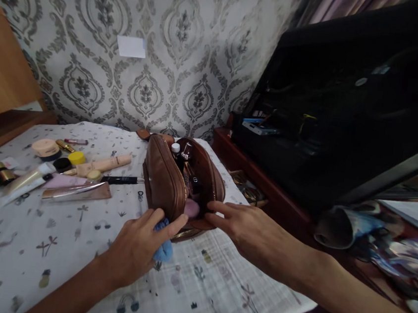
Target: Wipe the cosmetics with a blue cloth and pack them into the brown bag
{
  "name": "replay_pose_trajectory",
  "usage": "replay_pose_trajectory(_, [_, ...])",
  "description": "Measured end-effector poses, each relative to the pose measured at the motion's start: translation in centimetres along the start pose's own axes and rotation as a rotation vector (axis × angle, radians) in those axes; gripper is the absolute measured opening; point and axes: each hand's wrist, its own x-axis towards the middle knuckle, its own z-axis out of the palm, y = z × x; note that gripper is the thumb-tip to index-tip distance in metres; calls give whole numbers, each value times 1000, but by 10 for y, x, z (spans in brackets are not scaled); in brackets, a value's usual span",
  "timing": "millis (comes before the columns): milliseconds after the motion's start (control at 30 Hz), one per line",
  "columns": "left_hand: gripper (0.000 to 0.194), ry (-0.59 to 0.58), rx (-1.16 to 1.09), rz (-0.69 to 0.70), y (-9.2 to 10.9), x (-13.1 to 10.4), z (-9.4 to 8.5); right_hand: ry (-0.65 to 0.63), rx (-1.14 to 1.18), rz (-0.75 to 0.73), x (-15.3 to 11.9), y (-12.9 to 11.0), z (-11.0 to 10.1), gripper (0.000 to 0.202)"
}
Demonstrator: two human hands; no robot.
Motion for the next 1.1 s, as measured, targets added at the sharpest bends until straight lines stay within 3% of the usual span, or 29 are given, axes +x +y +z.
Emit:
replay_pose_trajectory(167, [105, 32, -8, 16, -1, 0, 3, 65, -54, -45, -5, 3, 4, 52])
replay_pose_trajectory(300, [110, 11, -10, 11, 0, 0, 5, 15, -87, -44, 6, 3, -2, 46])
replay_pose_trajectory(533, [109, -31, 20, -24, 0, -1, 5, -63, -337, 20, 27, 6, -4, 44])
replay_pose_trajectory(700, [106, -37, 20, -21, 0, -1, 5, -142, -320, 78, 34, 8, -7, 30])
replay_pose_trajectory(867, [104, -18, 27, -4, 0, -1, 5, -217, -336, 83, 43, 1, -20, 53])
replay_pose_trajectory(1000, [102, -12, 30, -4, 0, -1, 5, -278, -363, 182, 51, -3, -29, 24])
replay_pose_trajectory(1100, [101, -20, 23, 0, 0, -1, 4, -304, -324, 214, 52, -3, -31, 22])
